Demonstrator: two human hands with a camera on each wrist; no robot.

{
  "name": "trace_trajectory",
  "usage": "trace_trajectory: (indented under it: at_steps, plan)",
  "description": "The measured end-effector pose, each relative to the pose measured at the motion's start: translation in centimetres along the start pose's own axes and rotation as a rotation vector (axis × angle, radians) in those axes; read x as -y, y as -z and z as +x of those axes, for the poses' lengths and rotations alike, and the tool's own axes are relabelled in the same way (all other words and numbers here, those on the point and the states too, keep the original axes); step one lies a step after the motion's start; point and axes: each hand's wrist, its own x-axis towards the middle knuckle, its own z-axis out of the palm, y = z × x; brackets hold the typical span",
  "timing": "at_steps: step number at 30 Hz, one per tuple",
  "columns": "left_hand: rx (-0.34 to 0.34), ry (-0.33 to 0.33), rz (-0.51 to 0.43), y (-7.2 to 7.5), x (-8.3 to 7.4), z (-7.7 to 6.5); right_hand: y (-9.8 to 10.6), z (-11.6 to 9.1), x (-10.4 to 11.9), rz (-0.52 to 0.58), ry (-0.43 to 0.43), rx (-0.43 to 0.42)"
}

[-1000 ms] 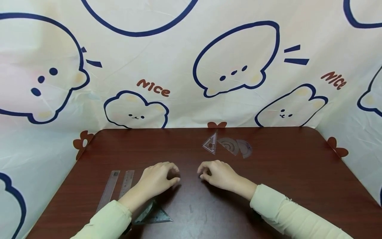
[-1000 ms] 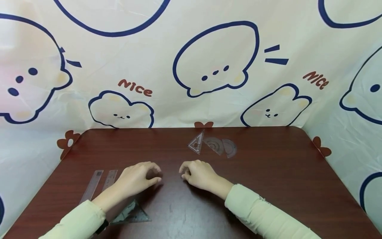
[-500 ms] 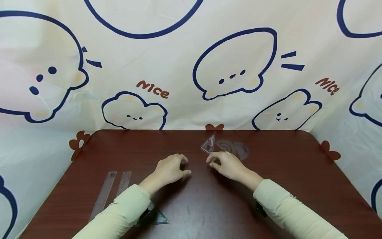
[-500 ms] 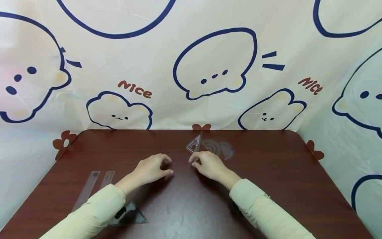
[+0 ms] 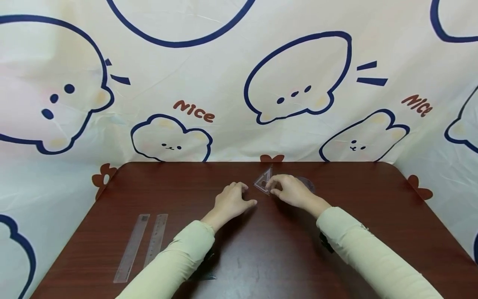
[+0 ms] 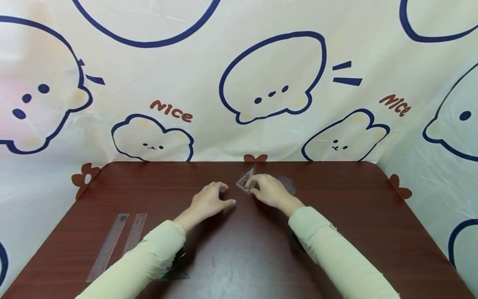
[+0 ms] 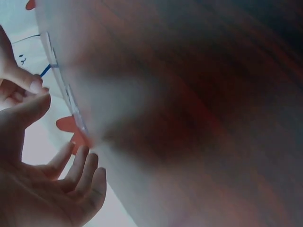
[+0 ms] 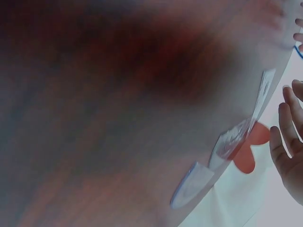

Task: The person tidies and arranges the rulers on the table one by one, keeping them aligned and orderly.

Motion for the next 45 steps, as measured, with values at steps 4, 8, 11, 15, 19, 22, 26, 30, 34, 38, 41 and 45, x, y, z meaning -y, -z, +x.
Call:
trace_trajectory:
  at_steps: [4,8,11,15,19,22,26,30,34,38,41,45]
  plan:
    - [-0.014,0.039,-0.027,-0.8,-0.6,0.7,0.5,0.8,-0.9,0.009,-0.019,-0.004]
    - [-0.010,0.063,-0.066,-1.1,-1.2,1.5,0.9,1.6,-1.6,0.003,-0.038,-0.005]
    - [-0.017,0.071,-0.071,-1.2,-1.7,2.1,1.1,2.1,-2.0,0.007,-0.069,0.000]
    - [-0.059,0.077,-0.040,-1.7,-2.1,3.0,1.2,2.6,-2.5,0.017,-0.095,-0.002]
    - [-0.115,0.101,-0.012,-2.4,-2.5,3.5,1.4,3.2,-3.1,0.014,-0.111,-0.011]
    - [-0.142,0.128,0.003,-2.9,-2.8,3.5,1.6,3.4,-3.5,0.022,-0.124,-0.018]
    - [-0.171,0.154,0.026,-3.5,-3.0,3.6,1.9,3.7,-4.1,0.043,-0.143,-0.028]
    - [-0.170,0.155,0.039,-3.8,-3.0,3.7,2.0,4.1,-4.4,0.069,-0.164,-0.024]
    - [-0.165,0.148,0.051,-3.8,-2.9,3.9,1.8,4.7,-4.4,0.107,-0.170,-0.030]
    - [-0.181,0.136,0.049,-3.8,-2.9,4.1,1.4,5.5,-4.5,0.133,-0.166,-0.052]
    - [-0.186,0.133,0.041,-4.0,-2.9,4.3,0.9,6.0,-4.8,0.144,-0.165,-0.065]
    - [-0.187,0.130,0.037,-4.3,-2.9,4.4,0.4,6.4,-5.2,0.162,-0.177,-0.080]
